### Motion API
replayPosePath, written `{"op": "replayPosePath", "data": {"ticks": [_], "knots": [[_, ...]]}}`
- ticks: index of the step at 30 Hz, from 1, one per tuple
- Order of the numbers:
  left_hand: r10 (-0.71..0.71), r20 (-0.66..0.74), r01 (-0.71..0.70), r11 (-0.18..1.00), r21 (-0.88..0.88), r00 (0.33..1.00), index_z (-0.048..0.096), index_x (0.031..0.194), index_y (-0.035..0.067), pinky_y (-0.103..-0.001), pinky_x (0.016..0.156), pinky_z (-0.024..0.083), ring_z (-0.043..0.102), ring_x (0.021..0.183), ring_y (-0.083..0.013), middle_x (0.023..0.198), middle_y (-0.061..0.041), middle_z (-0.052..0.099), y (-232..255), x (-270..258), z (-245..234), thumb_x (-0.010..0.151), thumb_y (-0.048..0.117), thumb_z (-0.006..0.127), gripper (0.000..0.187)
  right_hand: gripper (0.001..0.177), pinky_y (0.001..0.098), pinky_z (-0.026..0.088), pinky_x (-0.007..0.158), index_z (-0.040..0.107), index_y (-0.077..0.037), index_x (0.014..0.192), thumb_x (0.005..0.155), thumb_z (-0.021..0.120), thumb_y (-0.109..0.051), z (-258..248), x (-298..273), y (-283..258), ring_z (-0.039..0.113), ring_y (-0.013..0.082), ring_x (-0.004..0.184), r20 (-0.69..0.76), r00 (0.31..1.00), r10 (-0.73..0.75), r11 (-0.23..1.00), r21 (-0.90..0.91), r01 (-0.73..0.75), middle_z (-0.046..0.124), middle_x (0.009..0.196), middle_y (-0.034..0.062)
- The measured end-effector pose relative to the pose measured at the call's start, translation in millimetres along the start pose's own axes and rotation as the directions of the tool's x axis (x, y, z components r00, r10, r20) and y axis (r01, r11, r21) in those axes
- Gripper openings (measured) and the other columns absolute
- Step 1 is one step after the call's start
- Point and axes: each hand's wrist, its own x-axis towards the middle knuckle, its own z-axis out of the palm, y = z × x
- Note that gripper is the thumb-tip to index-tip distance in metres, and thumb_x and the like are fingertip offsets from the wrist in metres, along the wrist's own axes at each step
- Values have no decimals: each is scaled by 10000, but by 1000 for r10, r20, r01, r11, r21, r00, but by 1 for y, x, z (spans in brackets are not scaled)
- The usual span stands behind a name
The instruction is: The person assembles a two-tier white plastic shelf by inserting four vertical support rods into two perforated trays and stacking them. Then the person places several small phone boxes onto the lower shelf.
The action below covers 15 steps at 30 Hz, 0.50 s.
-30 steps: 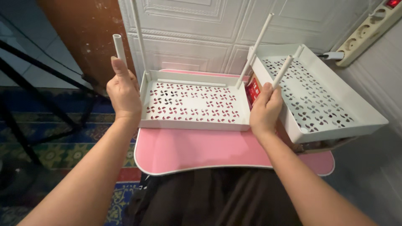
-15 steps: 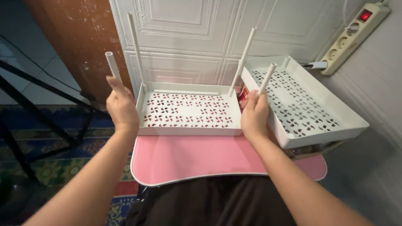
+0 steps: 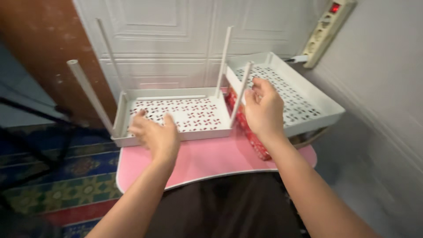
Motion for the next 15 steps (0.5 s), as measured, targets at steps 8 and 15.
{"op": "replayPosePath", "data": {"ticks": [8,15], "knots": [[525,348,-424,844,-328,776,502,1340,-7,-446,1023,446,513,1193,-374,1296,-243,498,77,-47,77,921,241,731,538,423,463,455,941,571,-23,1279,937,775,-168,-80,-20,58,543,366,1065,-539,841,-39,926,-335,-172,505,1178,196],[498,412,-369,859,-355,763,457,1398,-20,-449,984,470,567,1141,-341,1247,-230,556,102,-63,101,903,230,715,612,908,414,382,1108,233,38,1474,871,757,-395,-88,-20,91,484,338,1338,-374,741,557,830,211,-517,428,1447,277]]}}
